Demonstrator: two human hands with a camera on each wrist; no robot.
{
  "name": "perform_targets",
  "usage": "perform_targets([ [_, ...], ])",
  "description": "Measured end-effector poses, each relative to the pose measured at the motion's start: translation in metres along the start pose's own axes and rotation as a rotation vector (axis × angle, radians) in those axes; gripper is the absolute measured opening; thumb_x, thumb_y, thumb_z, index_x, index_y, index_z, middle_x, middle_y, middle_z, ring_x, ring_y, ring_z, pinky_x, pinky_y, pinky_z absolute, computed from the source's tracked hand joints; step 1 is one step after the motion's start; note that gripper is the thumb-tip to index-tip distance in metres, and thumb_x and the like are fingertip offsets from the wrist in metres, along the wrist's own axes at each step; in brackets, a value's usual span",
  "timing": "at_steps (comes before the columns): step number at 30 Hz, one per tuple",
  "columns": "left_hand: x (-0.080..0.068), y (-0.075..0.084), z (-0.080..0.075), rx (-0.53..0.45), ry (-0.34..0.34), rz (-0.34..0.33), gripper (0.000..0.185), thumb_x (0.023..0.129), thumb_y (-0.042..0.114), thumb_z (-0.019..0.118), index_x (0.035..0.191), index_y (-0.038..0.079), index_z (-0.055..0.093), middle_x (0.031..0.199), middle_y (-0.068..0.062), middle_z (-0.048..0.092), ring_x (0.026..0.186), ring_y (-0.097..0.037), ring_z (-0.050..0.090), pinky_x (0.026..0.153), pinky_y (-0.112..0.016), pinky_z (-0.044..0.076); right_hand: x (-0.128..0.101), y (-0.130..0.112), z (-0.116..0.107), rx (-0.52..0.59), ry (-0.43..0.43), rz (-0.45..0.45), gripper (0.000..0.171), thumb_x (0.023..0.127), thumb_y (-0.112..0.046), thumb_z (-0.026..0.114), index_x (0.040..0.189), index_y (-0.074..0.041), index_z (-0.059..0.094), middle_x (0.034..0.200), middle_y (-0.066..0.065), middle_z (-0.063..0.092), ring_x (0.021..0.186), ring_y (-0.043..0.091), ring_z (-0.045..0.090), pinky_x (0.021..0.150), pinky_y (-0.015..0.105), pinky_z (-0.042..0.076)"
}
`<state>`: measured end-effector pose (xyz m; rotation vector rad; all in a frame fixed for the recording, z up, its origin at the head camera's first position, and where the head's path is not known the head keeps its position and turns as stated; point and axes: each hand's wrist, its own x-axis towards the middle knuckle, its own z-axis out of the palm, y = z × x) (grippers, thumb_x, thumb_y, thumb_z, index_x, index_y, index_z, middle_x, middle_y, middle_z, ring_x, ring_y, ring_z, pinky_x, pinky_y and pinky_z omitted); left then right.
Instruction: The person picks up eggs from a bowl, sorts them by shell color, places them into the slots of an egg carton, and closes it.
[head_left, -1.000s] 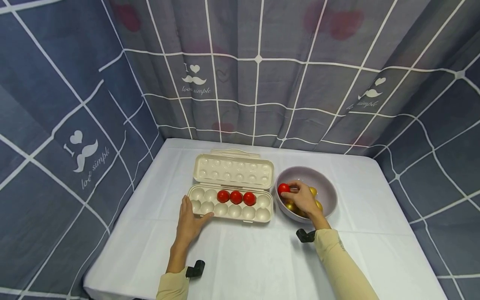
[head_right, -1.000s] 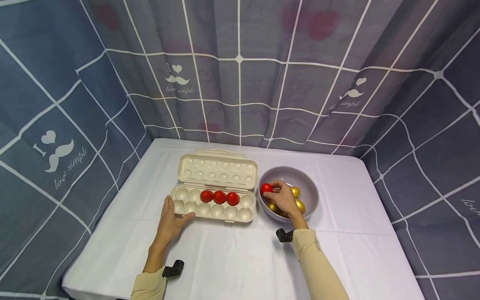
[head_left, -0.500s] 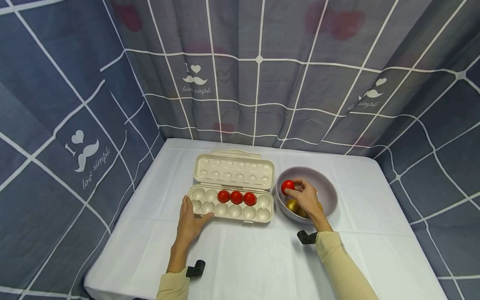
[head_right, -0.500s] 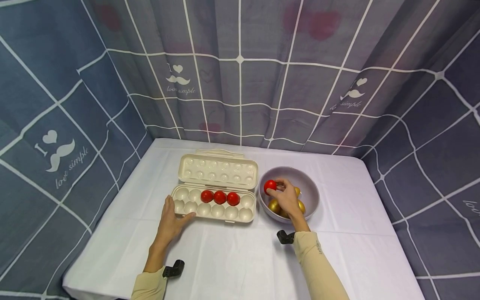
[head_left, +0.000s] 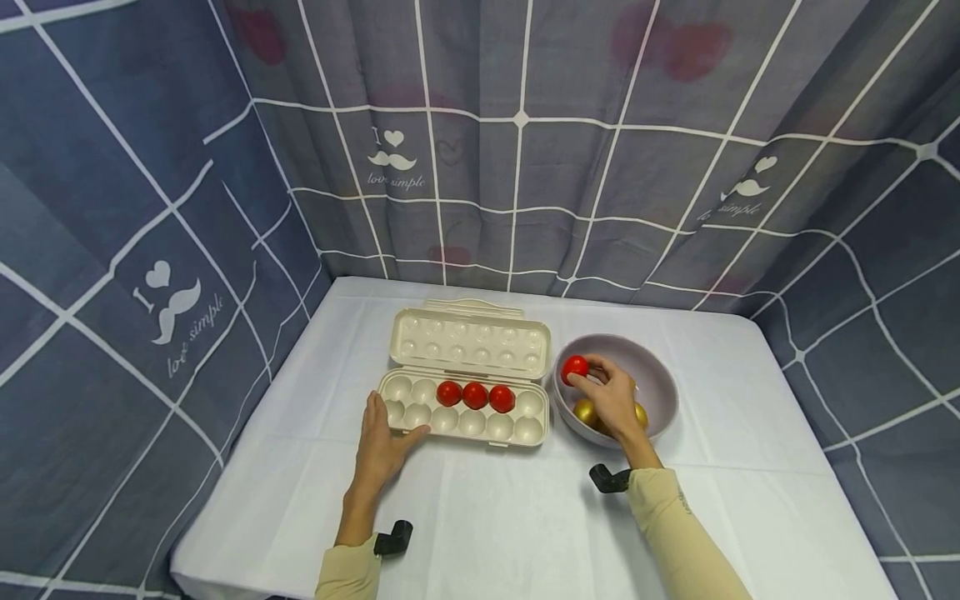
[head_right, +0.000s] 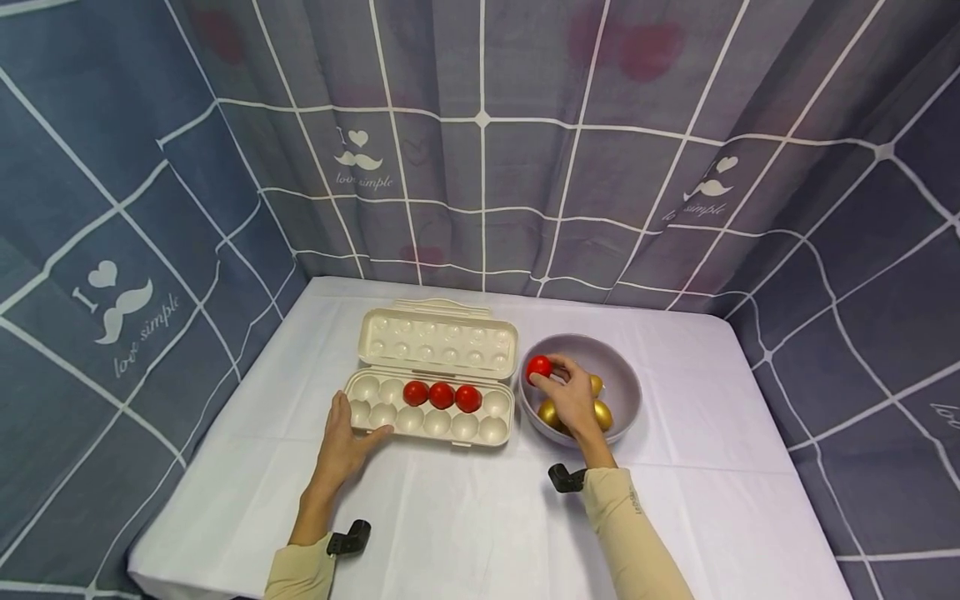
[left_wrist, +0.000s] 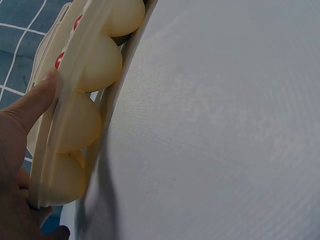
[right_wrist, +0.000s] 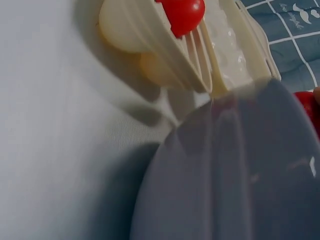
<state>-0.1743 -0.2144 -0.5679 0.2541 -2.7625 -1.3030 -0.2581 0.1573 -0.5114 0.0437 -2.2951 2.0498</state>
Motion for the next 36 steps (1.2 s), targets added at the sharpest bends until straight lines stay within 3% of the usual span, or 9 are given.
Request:
perform_targets([
  [9, 0.001, 0.001, 0.0, 0.0, 0.002, 0.007, 0.118, 0.082, 0.042, 0.08, 0.153, -0.01, 0.001, 0.161, -0.027, -0.003, 0.148, -0.041, -0.003, 0.117, -0.054, 0.009, -0.007, -0.006, 0.018, 0.063, -0.03, -0.038, 0.041, 0.084, 0.005, 0.073, 0.122, 0.013, 0.058, 0.119, 0.026, 0.061, 0.103, 0.015, 0.061, 0.082, 0.018, 0.053],
  [16, 0.0, 0.0, 0.001, 0.001, -0.001, 0.007, 0.119, 0.082, 0.044, 0.079, 0.153, -0.01, 0.0, 0.161, -0.027, -0.004, 0.148, -0.041, -0.004, 0.118, -0.054, 0.009, -0.012, -0.006, 0.036, 0.11, -0.04, -0.082, 0.042, 0.083, 0.009, 0.073, 0.122, 0.014, 0.057, 0.12, 0.03, 0.061, 0.107, 0.024, 0.062, 0.088, 0.022, 0.052],
  [25, 0.001, 0.0, 0.001, 0.0, 0.004, 0.011, 0.12, 0.081, 0.049, 0.079, 0.153, -0.01, 0.002, 0.161, -0.026, -0.003, 0.148, -0.04, -0.003, 0.118, -0.052, 0.009, -0.019, -0.007, 0.054, 0.156, -0.074, -0.114, 0.042, 0.083, 0.008, 0.073, 0.123, 0.012, 0.058, 0.119, 0.028, 0.062, 0.107, 0.02, 0.062, 0.089, 0.022, 0.052],
  [36, 0.001, -0.002, 0.001, -0.001, 0.004, 0.016, 0.119, 0.082, 0.046, 0.079, 0.153, -0.01, 0.002, 0.161, -0.026, -0.003, 0.148, -0.039, -0.003, 0.118, -0.052, 0.01, -0.028, 0.002, 0.08, 0.146, -0.087, -0.108, 0.043, 0.084, 0.013, 0.069, 0.124, 0.018, 0.053, 0.121, 0.033, 0.059, 0.116, 0.041, 0.058, 0.093, 0.027, 0.051],
])
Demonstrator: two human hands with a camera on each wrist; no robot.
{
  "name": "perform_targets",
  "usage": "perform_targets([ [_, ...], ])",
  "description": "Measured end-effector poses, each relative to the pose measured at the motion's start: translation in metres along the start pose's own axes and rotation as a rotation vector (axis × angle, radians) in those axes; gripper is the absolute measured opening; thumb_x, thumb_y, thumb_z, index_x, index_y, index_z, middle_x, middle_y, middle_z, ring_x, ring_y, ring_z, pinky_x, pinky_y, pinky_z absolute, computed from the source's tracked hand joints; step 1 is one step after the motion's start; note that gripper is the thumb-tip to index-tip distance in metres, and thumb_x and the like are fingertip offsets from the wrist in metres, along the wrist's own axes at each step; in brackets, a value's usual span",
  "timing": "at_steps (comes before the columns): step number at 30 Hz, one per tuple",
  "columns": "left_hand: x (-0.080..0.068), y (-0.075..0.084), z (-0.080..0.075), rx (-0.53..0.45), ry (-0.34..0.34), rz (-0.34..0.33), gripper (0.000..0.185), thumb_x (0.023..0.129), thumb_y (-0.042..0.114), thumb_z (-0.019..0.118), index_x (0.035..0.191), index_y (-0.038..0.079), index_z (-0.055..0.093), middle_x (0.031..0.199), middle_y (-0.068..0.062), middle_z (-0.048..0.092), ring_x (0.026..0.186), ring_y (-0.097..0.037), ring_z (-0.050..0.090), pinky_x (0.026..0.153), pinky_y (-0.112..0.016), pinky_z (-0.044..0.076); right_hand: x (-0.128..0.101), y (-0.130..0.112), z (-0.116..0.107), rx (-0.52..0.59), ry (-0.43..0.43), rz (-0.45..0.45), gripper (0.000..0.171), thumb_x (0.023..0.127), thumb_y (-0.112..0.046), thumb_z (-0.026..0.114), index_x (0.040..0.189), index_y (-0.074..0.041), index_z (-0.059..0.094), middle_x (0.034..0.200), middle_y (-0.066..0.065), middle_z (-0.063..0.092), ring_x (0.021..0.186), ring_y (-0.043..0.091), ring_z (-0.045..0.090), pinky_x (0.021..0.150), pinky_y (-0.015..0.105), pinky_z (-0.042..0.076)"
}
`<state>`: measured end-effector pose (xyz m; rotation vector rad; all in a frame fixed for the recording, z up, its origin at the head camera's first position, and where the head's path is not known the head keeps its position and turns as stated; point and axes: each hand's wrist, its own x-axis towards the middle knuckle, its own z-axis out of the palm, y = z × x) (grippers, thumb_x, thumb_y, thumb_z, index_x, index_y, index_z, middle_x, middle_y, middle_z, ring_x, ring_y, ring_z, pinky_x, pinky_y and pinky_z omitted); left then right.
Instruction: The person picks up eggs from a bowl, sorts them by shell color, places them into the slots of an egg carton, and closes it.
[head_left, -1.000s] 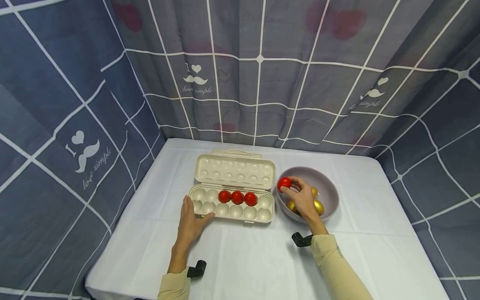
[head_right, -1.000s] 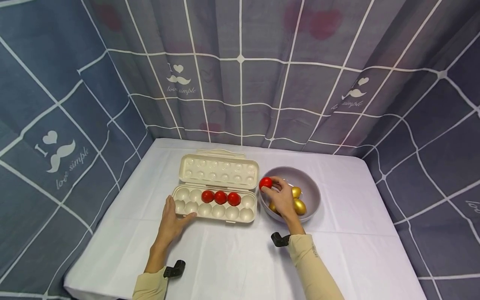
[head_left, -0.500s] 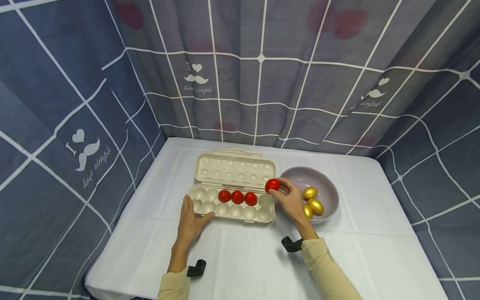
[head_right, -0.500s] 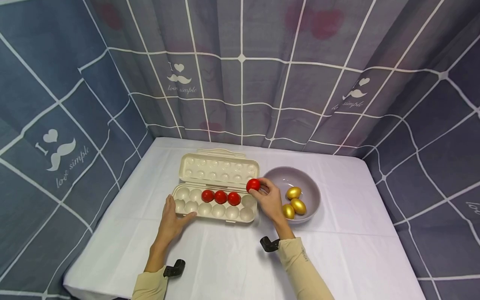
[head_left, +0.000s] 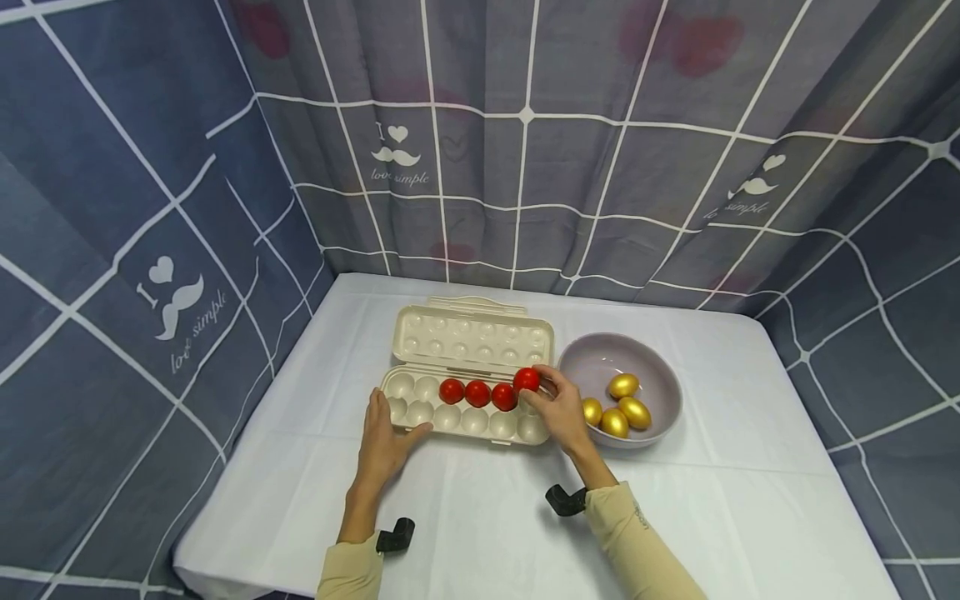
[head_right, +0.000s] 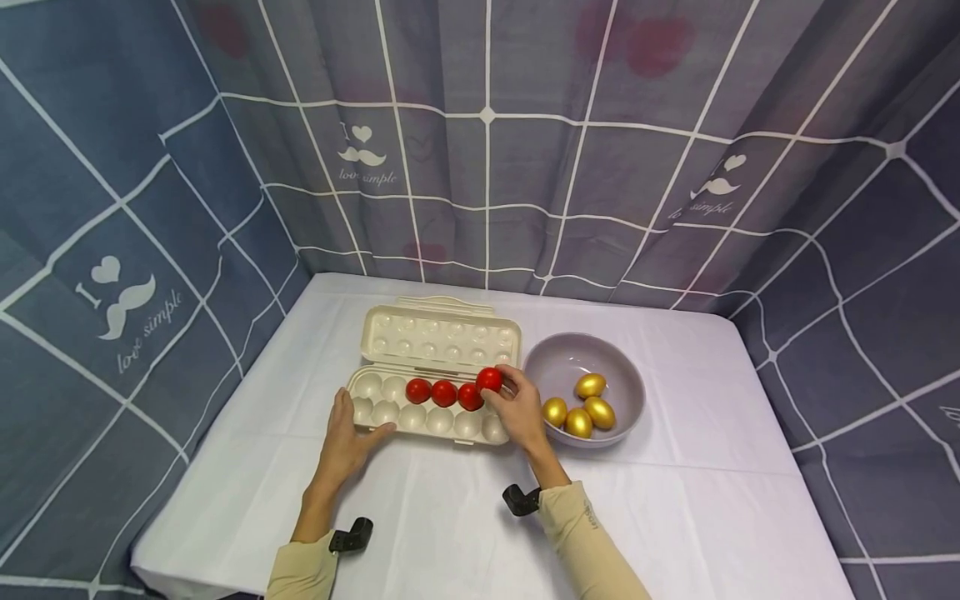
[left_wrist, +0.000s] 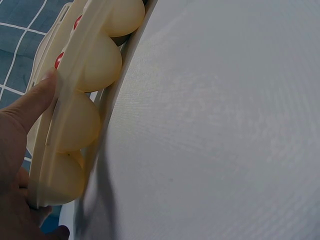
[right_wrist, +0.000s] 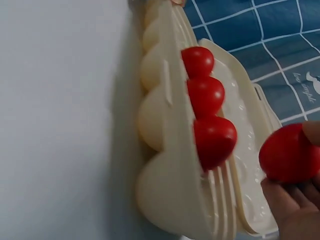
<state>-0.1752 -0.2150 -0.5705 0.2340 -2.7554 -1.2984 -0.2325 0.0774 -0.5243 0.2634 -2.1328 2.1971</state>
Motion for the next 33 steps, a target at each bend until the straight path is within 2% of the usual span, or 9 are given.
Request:
perform_targets([
  [5, -0.001, 0.002, 0.0, -0.003, 0.0, -0.006, 0.118, 0.082, 0.045, 0.079, 0.153, -0.01, 0.002, 0.162, -0.026, -0.003, 0.148, -0.039, -0.003, 0.118, -0.052, 0.01, -0.004, 0.007, 0.008, -0.069, 0.037, 0.04, 0.044, 0.085, 0.012, 0.068, 0.126, 0.017, 0.053, 0.12, 0.032, 0.061, 0.113, 0.04, 0.06, 0.095, 0.033, 0.05],
  [7, -0.001, 0.002, 0.0, -0.002, 0.002, -0.005, 0.119, 0.082, 0.045, 0.079, 0.153, -0.01, 0.002, 0.161, -0.026, -0.003, 0.148, -0.04, -0.003, 0.118, -0.053, 0.01, -0.006, 0.004, 0.01, -0.064, 0.049, 0.053, 0.045, 0.084, 0.013, 0.068, 0.126, 0.018, 0.052, 0.12, 0.033, 0.061, 0.114, 0.041, 0.059, 0.098, 0.038, 0.049],
  [13, -0.001, 0.003, 0.0, 0.001, 0.003, 0.001, 0.119, 0.081, 0.045, 0.08, 0.153, -0.01, 0.002, 0.161, -0.027, -0.002, 0.148, -0.041, -0.002, 0.118, -0.053, 0.01, -0.013, -0.011, 0.017, -0.109, 0.067, 0.02, 0.043, 0.084, 0.015, 0.065, 0.122, 0.024, 0.048, 0.118, 0.039, 0.057, 0.113, 0.049, 0.056, 0.1, 0.052, 0.044],
  [19, 0.0, 0.001, 0.0, 0.001, 0.0, -0.005, 0.12, 0.081, 0.048, 0.079, 0.153, -0.01, 0.002, 0.161, -0.026, -0.003, 0.148, -0.04, -0.003, 0.118, -0.052, 0.01, -0.005, 0.016, 0.018, -0.163, 0.104, 0.023, 0.048, 0.087, 0.013, 0.063, 0.13, 0.021, 0.045, 0.126, 0.037, 0.054, 0.118, 0.047, 0.054, 0.102, 0.049, 0.043],
  [23, -0.001, 0.002, 0.0, -0.002, -0.003, -0.003, 0.12, 0.081, 0.048, 0.079, 0.153, -0.01, 0.002, 0.161, -0.027, -0.003, 0.148, -0.04, -0.003, 0.118, -0.052, 0.009, -0.003, 0.027, 0.019, -0.285, 0.126, 0.001, 0.052, 0.088, 0.011, 0.062, 0.137, 0.013, 0.047, 0.124, 0.031, 0.053, 0.111, 0.042, 0.058, 0.098, 0.047, 0.048],
  [28, -0.002, 0.003, -0.001, -0.003, 0.0, -0.003, 0.12, 0.081, 0.047, 0.079, 0.153, -0.01, 0.001, 0.161, -0.027, -0.004, 0.148, -0.04, -0.003, 0.118, -0.052, 0.009, -0.005, 0.029, 0.02, -0.43, 0.145, -0.042, 0.047, 0.086, 0.009, 0.064, 0.132, 0.008, 0.055, 0.117, 0.027, 0.056, 0.107, 0.039, 0.059, 0.097, 0.049, 0.047],
  [33, -0.003, 0.004, -0.001, 0.002, 0.002, -0.003, 0.12, 0.082, 0.046, 0.079, 0.153, -0.01, 0.0, 0.161, -0.027, -0.004, 0.148, -0.04, -0.003, 0.118, -0.051, 0.009, -0.006, 0.03, 0.021, -0.492, 0.174, -0.05, 0.045, 0.084, 0.008, 0.065, 0.128, 0.009, 0.057, 0.118, 0.025, 0.058, 0.109, 0.038, 0.058, 0.098, 0.05, 0.046],
])
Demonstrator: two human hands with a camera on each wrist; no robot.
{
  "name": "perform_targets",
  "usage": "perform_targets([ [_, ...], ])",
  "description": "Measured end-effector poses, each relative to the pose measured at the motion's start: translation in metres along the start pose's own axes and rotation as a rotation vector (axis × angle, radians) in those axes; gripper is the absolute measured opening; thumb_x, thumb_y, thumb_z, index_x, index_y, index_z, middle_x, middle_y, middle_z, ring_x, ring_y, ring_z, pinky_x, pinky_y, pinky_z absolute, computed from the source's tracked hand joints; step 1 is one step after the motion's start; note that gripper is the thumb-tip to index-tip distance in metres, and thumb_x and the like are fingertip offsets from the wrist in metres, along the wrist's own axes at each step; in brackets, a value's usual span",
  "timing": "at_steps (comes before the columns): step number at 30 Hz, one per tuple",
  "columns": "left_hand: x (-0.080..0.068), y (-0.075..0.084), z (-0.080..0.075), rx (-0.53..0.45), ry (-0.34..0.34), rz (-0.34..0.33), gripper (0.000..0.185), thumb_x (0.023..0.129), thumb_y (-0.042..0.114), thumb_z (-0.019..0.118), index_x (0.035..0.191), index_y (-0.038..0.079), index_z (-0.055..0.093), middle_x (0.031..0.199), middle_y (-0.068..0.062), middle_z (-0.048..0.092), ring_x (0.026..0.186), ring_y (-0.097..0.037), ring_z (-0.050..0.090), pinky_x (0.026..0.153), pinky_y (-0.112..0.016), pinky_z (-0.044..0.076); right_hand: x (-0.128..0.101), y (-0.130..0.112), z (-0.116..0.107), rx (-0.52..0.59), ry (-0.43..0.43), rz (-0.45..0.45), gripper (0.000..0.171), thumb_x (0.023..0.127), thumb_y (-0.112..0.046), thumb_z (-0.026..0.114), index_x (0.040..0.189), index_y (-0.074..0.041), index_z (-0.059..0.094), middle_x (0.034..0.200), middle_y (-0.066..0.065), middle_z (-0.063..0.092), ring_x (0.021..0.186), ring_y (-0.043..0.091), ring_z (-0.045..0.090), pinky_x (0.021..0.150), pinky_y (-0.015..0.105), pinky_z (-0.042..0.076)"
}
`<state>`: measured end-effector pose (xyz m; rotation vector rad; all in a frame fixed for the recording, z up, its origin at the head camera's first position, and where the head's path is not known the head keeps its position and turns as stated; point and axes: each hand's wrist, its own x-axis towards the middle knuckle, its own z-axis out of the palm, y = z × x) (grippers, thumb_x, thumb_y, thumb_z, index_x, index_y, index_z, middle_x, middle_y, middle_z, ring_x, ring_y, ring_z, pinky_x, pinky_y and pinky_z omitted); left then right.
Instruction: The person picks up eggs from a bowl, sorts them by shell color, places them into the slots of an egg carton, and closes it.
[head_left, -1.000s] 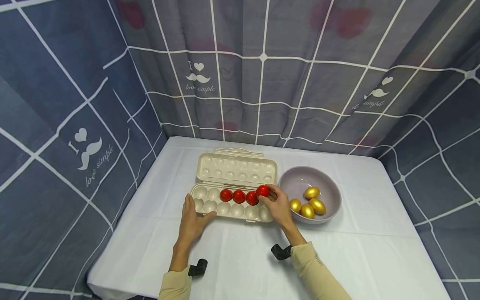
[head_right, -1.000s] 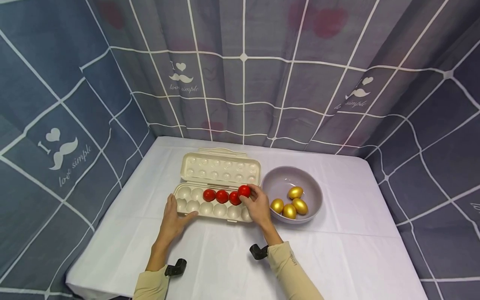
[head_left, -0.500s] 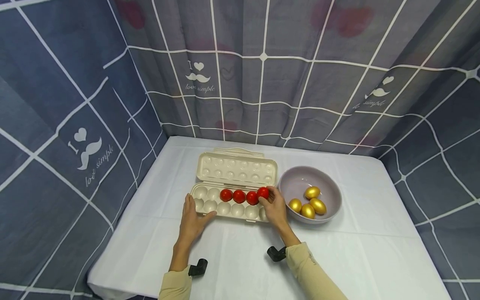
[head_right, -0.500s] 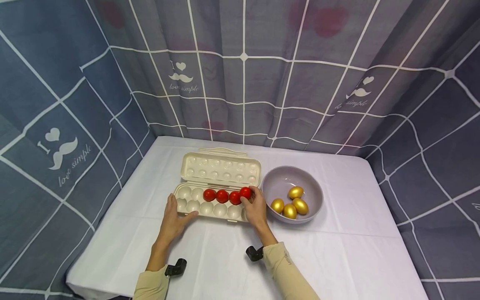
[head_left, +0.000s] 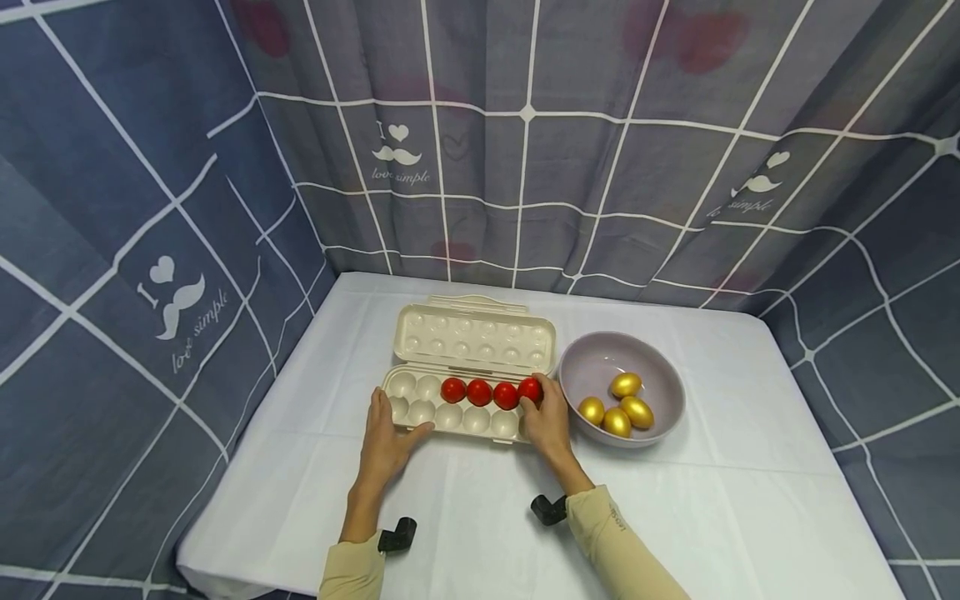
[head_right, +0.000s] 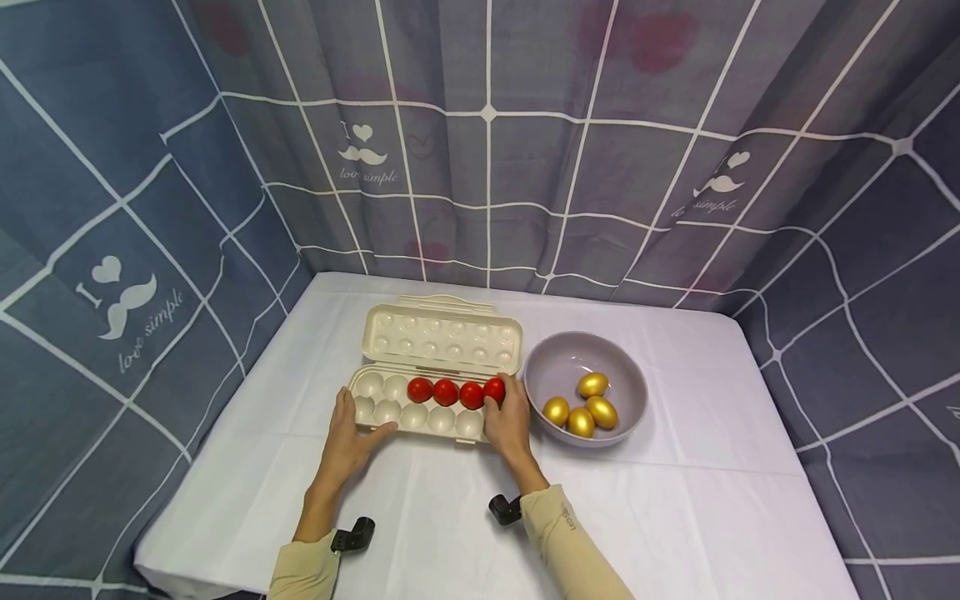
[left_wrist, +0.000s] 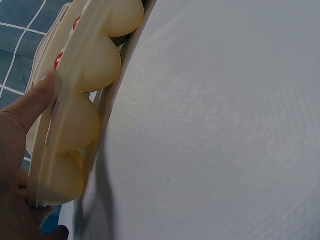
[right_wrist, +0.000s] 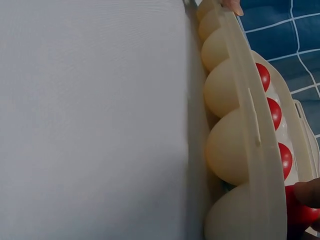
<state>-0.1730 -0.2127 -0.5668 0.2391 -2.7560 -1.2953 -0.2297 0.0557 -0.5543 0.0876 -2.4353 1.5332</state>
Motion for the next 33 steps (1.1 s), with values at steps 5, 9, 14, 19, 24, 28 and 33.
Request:
perform_targets([
  [5, -0.0005, 0.0004, 0.0005, -0.002, 0.001, 0.001, 0.118, 0.083, 0.043, 0.079, 0.153, -0.01, 0.0, 0.161, -0.028, -0.004, 0.148, -0.041, -0.003, 0.118, -0.052, 0.008, -0.0016, -0.0016, 0.0009, -0.006, 0.022, 0.025, 0.043, 0.084, 0.006, 0.067, 0.127, 0.008, 0.058, 0.118, 0.024, 0.059, 0.108, 0.037, 0.059, 0.097, 0.049, 0.047],
  [9, -0.0006, 0.0002, 0.0006, -0.007, 0.004, 0.001, 0.118, 0.083, 0.042, 0.079, 0.153, -0.01, 0.0, 0.161, -0.028, -0.004, 0.148, -0.041, -0.003, 0.118, -0.052, 0.009, -0.001, -0.0034, 0.001, 0.053, 0.028, 0.07, 0.044, 0.084, 0.007, 0.068, 0.126, 0.009, 0.057, 0.119, 0.025, 0.061, 0.107, 0.037, 0.06, 0.094, 0.048, 0.049],
  [14, -0.0007, 0.0, 0.0004, -0.021, 0.007, 0.007, 0.119, 0.082, 0.043, 0.08, 0.153, -0.009, 0.0, 0.161, -0.027, -0.004, 0.148, -0.04, -0.003, 0.118, -0.051, 0.009, 0.0006, -0.0059, 0.0004, 0.156, 0.023, 0.142, 0.044, 0.082, 0.008, 0.068, 0.125, 0.011, 0.058, 0.115, 0.026, 0.064, 0.103, 0.036, 0.063, 0.091, 0.046, 0.052],
  [19, -0.0008, -0.0004, 0.0006, -0.021, 0.011, 0.014, 0.118, 0.082, 0.042, 0.08, 0.153, -0.01, 0.0, 0.161, -0.027, -0.004, 0.148, -0.04, -0.003, 0.118, -0.052, 0.009, 0.0013, -0.0062, -0.001, 0.18, 0.018, 0.147, 0.044, 0.081, 0.008, 0.069, 0.123, 0.012, 0.059, 0.114, 0.028, 0.065, 0.104, 0.038, 0.065, 0.09, 0.046, 0.053],
  [24, -0.0003, -0.0014, 0.0007, -0.02, 0.014, 0.016, 0.118, 0.082, 0.041, 0.08, 0.153, -0.009, 0.001, 0.161, -0.026, -0.004, 0.148, -0.039, -0.003, 0.118, -0.051, 0.009, 0.0019, -0.0072, -0.0016, 0.211, 0.02, 0.147, 0.043, 0.08, 0.009, 0.067, 0.122, 0.014, 0.06, 0.116, 0.029, 0.064, 0.107, 0.039, 0.063, 0.094, 0.047, 0.05],
  [28, -0.0004, -0.0011, 0.0006, -0.026, 0.015, 0.015, 0.117, 0.082, 0.041, 0.08, 0.153, -0.009, 0.001, 0.161, -0.026, -0.004, 0.149, -0.038, -0.003, 0.118, -0.05, 0.009, 0.0021, -0.0078, -0.0011, 0.255, 0.039, 0.156, 0.043, 0.08, 0.011, 0.065, 0.122, 0.015, 0.059, 0.121, 0.031, 0.062, 0.113, 0.039, 0.06, 0.099, 0.047, 0.046],
  [33, -0.001, -0.0001, 0.0, -0.017, 0.009, 0.014, 0.118, 0.082, 0.044, 0.079, 0.153, -0.01, 0.001, 0.161, -0.026, -0.004, 0.149, -0.037, -0.004, 0.119, -0.049, 0.009, 0.0011, -0.0065, 0.0004, 0.324, 0.07, 0.178, 0.043, 0.082, 0.012, 0.062, 0.124, 0.015, 0.058, 0.125, 0.031, 0.059, 0.119, 0.039, 0.057, 0.099, 0.045, 0.047],
])
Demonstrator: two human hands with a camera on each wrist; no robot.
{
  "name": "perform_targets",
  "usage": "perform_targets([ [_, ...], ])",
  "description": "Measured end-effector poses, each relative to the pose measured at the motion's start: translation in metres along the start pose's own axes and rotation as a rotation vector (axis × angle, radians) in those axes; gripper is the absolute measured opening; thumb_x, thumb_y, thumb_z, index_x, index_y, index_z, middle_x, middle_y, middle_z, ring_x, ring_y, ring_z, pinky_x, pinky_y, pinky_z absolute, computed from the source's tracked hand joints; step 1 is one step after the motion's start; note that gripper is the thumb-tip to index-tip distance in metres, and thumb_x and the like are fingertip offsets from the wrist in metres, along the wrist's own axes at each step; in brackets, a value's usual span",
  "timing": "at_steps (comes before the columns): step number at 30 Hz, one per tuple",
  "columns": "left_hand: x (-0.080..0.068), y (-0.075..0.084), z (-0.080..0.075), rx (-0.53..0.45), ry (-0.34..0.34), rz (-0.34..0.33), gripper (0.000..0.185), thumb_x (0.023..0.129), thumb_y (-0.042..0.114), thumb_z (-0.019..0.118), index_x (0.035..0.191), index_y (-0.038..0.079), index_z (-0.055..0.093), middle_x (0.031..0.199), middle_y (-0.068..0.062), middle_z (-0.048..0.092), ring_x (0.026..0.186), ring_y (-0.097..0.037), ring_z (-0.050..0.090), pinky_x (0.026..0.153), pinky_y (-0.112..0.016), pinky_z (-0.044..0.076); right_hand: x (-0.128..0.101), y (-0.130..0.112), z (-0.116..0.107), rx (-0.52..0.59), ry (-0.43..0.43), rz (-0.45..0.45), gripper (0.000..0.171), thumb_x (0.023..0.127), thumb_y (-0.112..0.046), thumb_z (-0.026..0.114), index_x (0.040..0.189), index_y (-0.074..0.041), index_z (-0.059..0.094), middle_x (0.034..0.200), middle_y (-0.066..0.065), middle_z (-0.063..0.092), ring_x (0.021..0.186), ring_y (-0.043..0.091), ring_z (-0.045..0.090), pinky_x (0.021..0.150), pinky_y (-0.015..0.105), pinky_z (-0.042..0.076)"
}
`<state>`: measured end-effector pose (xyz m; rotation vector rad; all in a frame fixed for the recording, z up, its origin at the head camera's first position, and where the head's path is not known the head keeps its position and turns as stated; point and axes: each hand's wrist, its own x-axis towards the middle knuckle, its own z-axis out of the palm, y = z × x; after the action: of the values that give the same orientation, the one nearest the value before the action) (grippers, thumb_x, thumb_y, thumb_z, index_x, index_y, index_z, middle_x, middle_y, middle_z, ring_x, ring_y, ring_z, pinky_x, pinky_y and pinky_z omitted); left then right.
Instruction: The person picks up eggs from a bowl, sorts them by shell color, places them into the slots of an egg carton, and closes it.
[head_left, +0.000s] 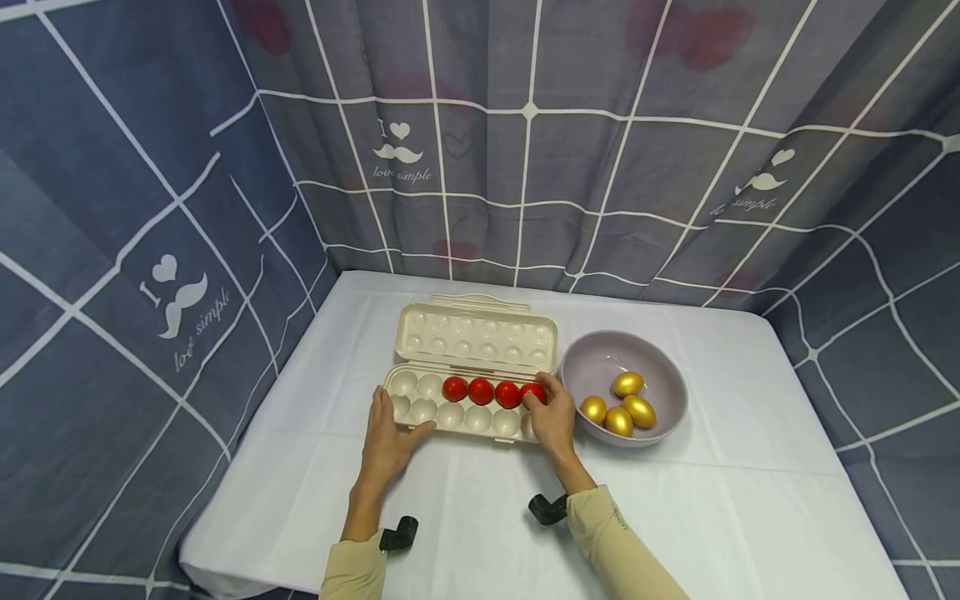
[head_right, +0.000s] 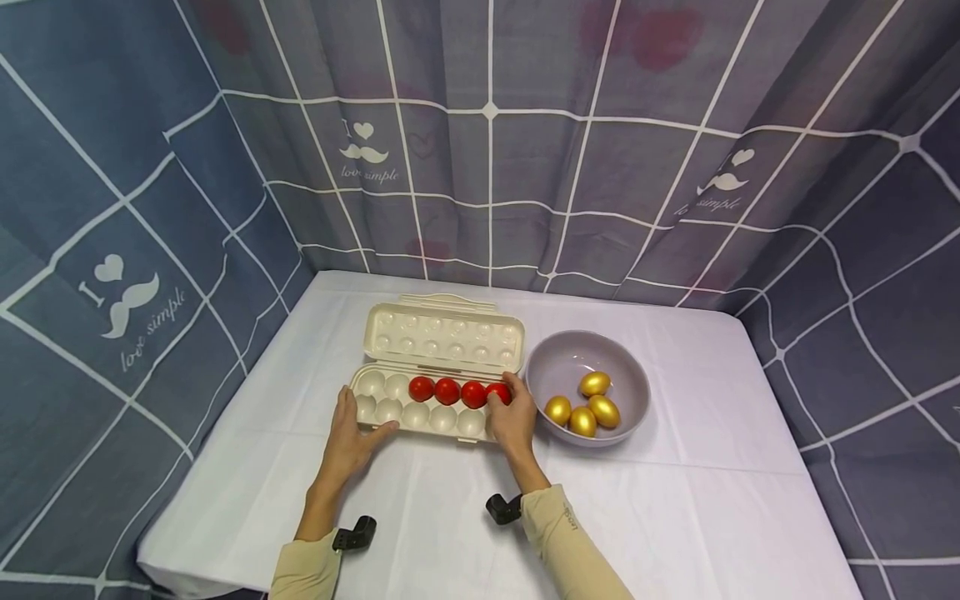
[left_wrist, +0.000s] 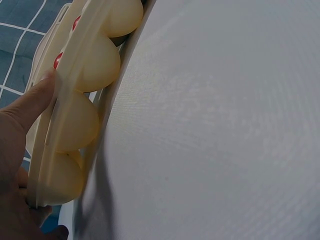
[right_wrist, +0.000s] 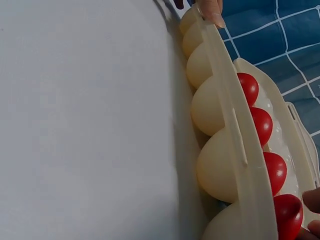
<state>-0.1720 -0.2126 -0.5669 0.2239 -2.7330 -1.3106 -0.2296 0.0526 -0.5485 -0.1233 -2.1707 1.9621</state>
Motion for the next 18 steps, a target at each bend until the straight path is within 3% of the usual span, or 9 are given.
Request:
perform_targets([
  [8, 0.0, 0.0002, -0.0001, 0.005, -0.001, 0.001, 0.119, 0.082, 0.045, 0.079, 0.153, -0.01, 0.002, 0.161, -0.026, -0.003, 0.149, -0.038, -0.003, 0.118, -0.05, 0.009, -0.0041, 0.0019, -0.0009, 0.101, 0.022, -0.032, 0.042, 0.085, 0.012, 0.06, 0.127, 0.015, 0.057, 0.127, 0.031, 0.058, 0.124, 0.038, 0.054, 0.101, 0.045, 0.045],
  [13, 0.0006, -0.0008, 0.0004, 0.009, 0.0, 0.002, 0.118, 0.082, 0.043, 0.08, 0.153, -0.01, 0.002, 0.161, -0.026, -0.003, 0.149, -0.038, -0.003, 0.119, -0.05, 0.009, -0.0053, 0.0039, -0.0017, 0.161, -0.021, -0.042, 0.042, 0.086, 0.013, 0.061, 0.128, 0.016, 0.054, 0.128, 0.035, 0.056, 0.123, 0.043, 0.053, 0.102, 0.052, 0.042],
  [18, 0.0008, -0.001, 0.0005, 0.009, 0.002, 0.01, 0.118, 0.082, 0.044, 0.079, 0.153, -0.011, 0.002, 0.161, -0.027, -0.002, 0.149, -0.038, -0.003, 0.119, -0.05, 0.009, -0.0048, 0.0041, -0.0035, 0.089, -0.047, -0.035, 0.044, 0.085, 0.014, 0.064, 0.128, 0.017, 0.054, 0.127, 0.035, 0.056, 0.122, 0.043, 0.054, 0.104, 0.049, 0.041],
])
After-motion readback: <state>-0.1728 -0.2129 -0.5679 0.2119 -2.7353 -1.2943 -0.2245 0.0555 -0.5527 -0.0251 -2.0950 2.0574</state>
